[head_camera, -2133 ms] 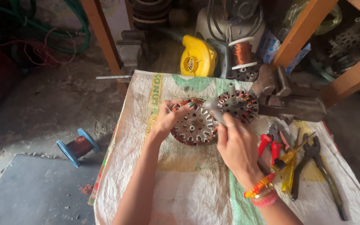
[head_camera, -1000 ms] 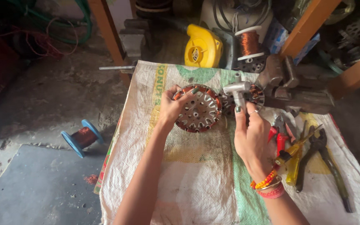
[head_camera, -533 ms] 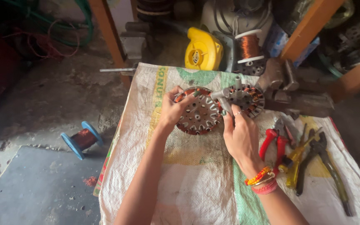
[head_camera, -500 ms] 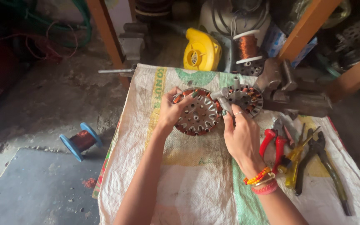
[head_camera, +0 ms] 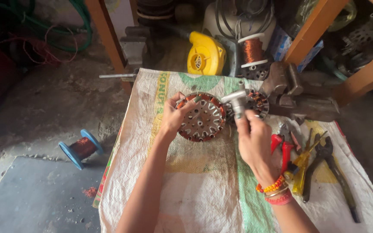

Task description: The person works on an electric motor armature clamped in a bench vise, using a screwdriver on its parts, then removes the rotor assembly from the vise and fits a stator lamination stack onto the shaft, tapping it with a hammer and adjusting components by hand and with pliers.

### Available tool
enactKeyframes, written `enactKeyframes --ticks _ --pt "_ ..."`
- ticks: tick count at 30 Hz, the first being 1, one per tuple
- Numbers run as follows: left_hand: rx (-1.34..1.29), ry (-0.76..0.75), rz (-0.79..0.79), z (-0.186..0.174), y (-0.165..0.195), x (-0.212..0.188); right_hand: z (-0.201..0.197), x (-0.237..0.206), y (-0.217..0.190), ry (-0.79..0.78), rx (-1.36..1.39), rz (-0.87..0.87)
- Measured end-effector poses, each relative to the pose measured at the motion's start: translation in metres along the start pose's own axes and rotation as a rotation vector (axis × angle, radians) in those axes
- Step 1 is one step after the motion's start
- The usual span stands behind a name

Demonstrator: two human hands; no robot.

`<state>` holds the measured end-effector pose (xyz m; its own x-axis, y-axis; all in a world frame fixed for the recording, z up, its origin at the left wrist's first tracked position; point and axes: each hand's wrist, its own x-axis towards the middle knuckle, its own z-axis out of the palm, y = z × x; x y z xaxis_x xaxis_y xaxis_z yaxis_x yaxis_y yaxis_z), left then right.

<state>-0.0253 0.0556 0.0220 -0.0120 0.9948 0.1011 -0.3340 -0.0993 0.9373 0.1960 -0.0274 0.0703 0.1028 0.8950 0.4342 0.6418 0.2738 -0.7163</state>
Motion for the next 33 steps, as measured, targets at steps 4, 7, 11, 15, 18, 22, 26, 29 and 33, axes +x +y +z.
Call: enactKeyframes --ticks 4,7,11,15,18,22,26,29,33 --pt "-0.065 0.102 -0.013 -0.003 -0.008 -0.001 -0.006 -0.003 0.009 -0.102 0.437 0.322" --pt "-0.238 0.139 -0.033 0.005 -0.022 -0.001 0.002 -0.004 0.013 -0.101 0.258 0.231" --pt "-0.188 0.116 0.014 0.008 -0.031 0.001 0.018 -0.005 0.017 -0.038 0.039 0.064" --pt "-0.191 0.074 0.037 0.003 -0.026 0.002 0.024 -0.005 0.012 0.157 -0.055 -0.118" --pt "-0.161 0.102 -0.005 0.001 -0.021 0.000 0.021 0.001 0.002 -0.075 -0.048 0.327" --pt "-0.161 0.054 0.030 0.002 -0.018 -0.001 -0.022 0.006 0.004 -0.023 -0.193 0.229" --pt "-0.043 0.043 0.077 0.000 -0.011 -0.001 -0.076 0.024 0.035 0.048 -0.531 0.240" --pt "-0.013 0.057 0.036 0.000 -0.006 -0.002 -0.098 0.040 0.066 0.026 -0.719 0.143" --pt "0.142 0.011 0.189 0.002 -0.006 -0.002 -0.111 0.031 0.102 0.132 -0.668 -0.327"
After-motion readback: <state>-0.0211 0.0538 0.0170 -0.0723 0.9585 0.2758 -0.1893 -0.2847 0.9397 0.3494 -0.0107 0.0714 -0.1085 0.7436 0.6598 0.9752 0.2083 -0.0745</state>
